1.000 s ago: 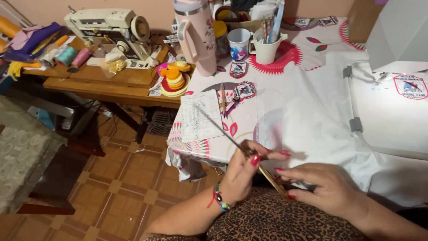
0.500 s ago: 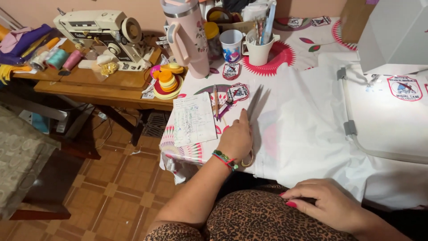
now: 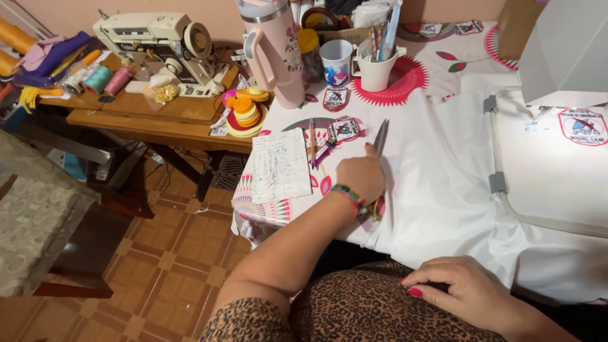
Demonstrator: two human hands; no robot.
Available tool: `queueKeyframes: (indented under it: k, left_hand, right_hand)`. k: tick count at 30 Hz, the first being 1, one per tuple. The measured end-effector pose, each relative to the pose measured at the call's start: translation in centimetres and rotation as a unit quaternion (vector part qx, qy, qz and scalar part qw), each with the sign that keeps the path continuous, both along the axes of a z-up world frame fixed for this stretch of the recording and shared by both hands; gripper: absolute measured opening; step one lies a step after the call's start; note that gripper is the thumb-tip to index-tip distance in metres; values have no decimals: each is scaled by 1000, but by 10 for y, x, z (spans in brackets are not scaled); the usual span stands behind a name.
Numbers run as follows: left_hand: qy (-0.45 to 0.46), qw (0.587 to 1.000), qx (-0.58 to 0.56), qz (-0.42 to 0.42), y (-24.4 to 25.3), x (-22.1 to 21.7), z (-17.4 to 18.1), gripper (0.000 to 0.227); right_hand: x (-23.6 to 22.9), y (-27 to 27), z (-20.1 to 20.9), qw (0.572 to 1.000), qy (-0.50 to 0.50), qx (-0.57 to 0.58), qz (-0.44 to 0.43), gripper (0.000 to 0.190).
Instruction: Cutting out embroidered patches from a fabric sheet using scissors at a sewing workstation.
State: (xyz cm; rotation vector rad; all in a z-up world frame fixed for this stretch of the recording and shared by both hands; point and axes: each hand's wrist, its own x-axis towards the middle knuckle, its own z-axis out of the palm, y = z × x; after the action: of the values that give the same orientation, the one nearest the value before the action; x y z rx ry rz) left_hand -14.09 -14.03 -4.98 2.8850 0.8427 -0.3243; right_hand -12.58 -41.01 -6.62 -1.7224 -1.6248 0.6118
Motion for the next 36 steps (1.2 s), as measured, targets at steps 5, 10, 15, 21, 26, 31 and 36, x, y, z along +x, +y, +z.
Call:
queueKeyframes:
  k: [5, 10, 15, 21, 26, 31, 36]
  left_hand:
    - [-49, 995, -83, -1, 2, 14, 10, 70]
    - [-68, 995, -69, -16, 6, 18, -3, 67]
    - [-101, 994, -17, -21, 28, 5, -6, 71]
    - [-223, 960, 53, 161, 119, -48, -20, 35]
    - [-202, 967, -67, 142, 120, -53, -5, 60]
    - [-188, 973, -59, 123, 142, -50, -12, 56]
    - [-106, 986, -45, 119, 175, -40, 12, 30]
  right_hand:
    - [-3, 8, 5, 999, -12, -34, 7, 22]
    - [-4, 13, 4, 999, -16, -32, 22, 23]
    - [-4, 17, 7, 998, -37, -44, 25, 24]
    - [2, 24, 13, 996, -17, -91, -4, 27]
    - [-5, 51, 37, 996, -38, -67, 41, 27]
    - [-7, 75, 40, 996, -50, -66, 24, 26]
    - [-12, 80, 32, 997, -26, -61, 34, 26]
